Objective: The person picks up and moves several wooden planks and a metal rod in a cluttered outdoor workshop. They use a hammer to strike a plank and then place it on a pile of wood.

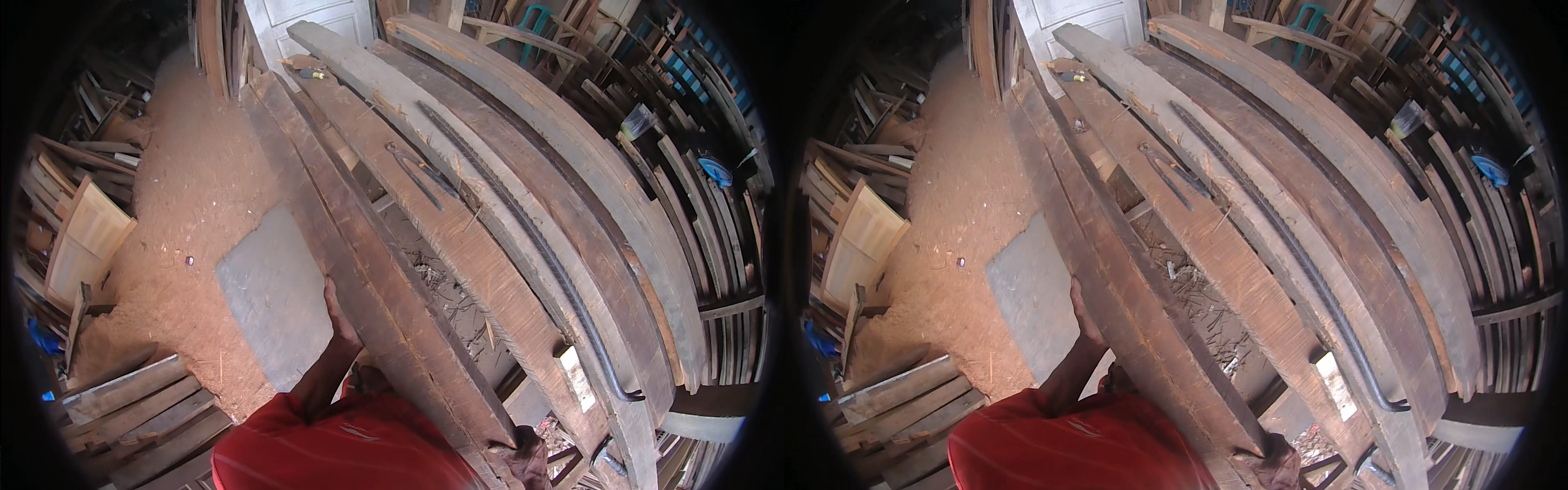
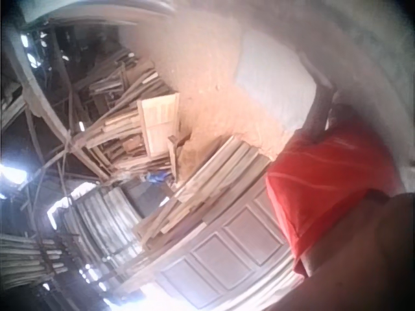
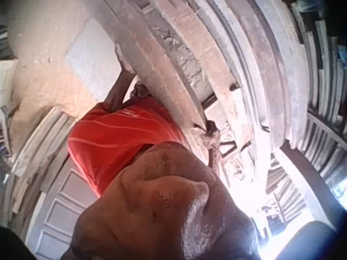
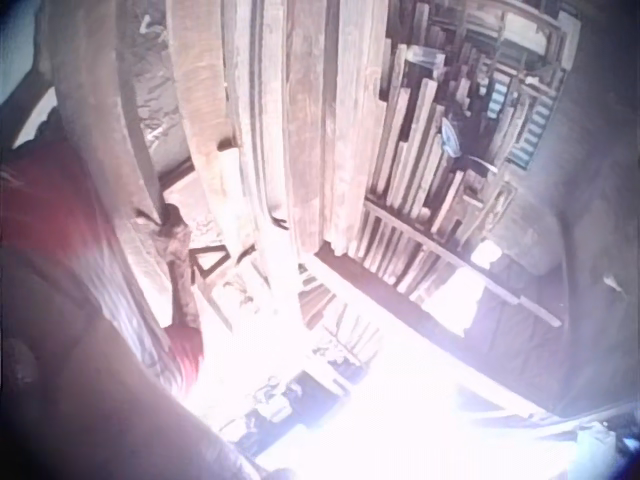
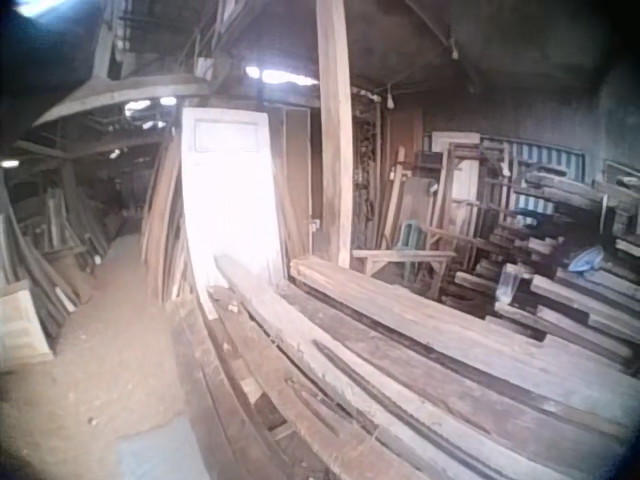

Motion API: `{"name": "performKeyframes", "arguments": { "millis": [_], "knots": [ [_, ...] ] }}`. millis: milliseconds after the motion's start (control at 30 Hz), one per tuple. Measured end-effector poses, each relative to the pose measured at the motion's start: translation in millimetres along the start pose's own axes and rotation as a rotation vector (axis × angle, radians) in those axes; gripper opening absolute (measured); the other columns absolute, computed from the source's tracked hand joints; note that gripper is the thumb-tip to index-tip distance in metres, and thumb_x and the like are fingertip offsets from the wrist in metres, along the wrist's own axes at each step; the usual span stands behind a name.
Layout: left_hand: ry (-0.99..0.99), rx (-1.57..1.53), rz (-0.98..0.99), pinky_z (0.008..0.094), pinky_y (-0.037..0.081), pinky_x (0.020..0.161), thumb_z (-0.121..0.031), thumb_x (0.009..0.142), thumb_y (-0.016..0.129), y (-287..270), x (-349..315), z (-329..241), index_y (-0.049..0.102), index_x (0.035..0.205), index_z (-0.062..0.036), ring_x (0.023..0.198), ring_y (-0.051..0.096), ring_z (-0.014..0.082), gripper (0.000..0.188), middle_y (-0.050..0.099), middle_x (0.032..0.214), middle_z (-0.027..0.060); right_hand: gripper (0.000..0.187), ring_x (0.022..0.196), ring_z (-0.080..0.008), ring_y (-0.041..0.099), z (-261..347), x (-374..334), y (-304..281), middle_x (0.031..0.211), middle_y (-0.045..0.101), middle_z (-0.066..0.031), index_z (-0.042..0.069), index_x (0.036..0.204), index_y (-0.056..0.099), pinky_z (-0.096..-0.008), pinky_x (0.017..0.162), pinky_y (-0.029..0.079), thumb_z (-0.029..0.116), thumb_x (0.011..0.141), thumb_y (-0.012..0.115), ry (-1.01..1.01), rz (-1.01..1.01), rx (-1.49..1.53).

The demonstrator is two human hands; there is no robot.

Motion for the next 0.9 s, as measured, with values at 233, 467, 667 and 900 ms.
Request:
{"name": "performKeyframes", "arguments": {
  "millis": [233, 467, 667, 900],
  "knots": [
    [-0.019, 0.031, 0.016, 0.0508, 0.044, 0.109, -0.075, 0.098, 0.036, 32.8, -11.3, 38.5, 0.041, 0.154, -0.0145, 0.13, 0.052, 0.0308, 0.083, 0.052, 0.145, 0.0088, 0.082, 0.082, -0.0407, 0.07, -2.8, -45.1, -23.1, 0.091, 0.072, -0.021, 0.0, 0.11, 0.068, -0.0463, 0.073, 0.056, 0.059, 0.059, 0.094, -0.087, -0.29, -0.191],
    [-0.075, -0.047, 0.144, 0.0456, 0.043, 0.108, -0.075, 0.098, 0.036, 70.9, -27.0, 77.1, 0.042, 0.153, -0.0167, 0.128, 0.051, 0.0278, 0.08, 0.053, 0.142, 0.0062, 0.082, 0.091, -0.0369, 0.071, -39.1, -70.0, -44.7, 0.105, 0.07, -0.0269, -0.004, 0.119, 0.066, -0.0434, 0.068, 0.059, 0.062, 0.075, 0.084, -0.02, -0.283, -0.204],
    [-0.013, 0.05, 0.217, 0.0502, 0.039, 0.112, -0.074, 0.098, 0.033, 90.2, -32.3, 97.1, 0.031, 0.159, -0.0146, 0.136, 0.045, 0.0317, 0.085, 0.045, 0.151, 0.0097, 0.088, 0.076, -0.0364, 0.07, -71.0, -68.6, -51.4, 0.081, 0.069, -0.0186, -0.002, 0.098, 0.066, -0.0447, 0.07, 0.056, 0.074, 0.059, 0.087, -0.023, -0.43, -0.134],
    [-0.149, -0.035, 0.222, 0.0506, 0.041, 0.111, -0.074, 0.098, 0.037, 120.4, -32.1, 116.5, 0.033, 0.158, -0.014, 0.135, 0.047, 0.0316, 0.085, 0.046, 0.149, 0.01, 0.087, 0.074, -0.038, 0.071, -75.8, -54.2, -80.2, 0.079, 0.069, -0.0196, -0.002, 0.094, 0.067, -0.0457, 0.067, 0.056, 0.078, 0.062, 0.082, -0.045, -0.378, -0.129]
  ]
}}
Point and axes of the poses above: each hand's wrist, its own x-axis towards the middle knuckle, its own y-axis out of the palm, z = x × y, the point moved 3 cm from there along x, towards the middle knuckle
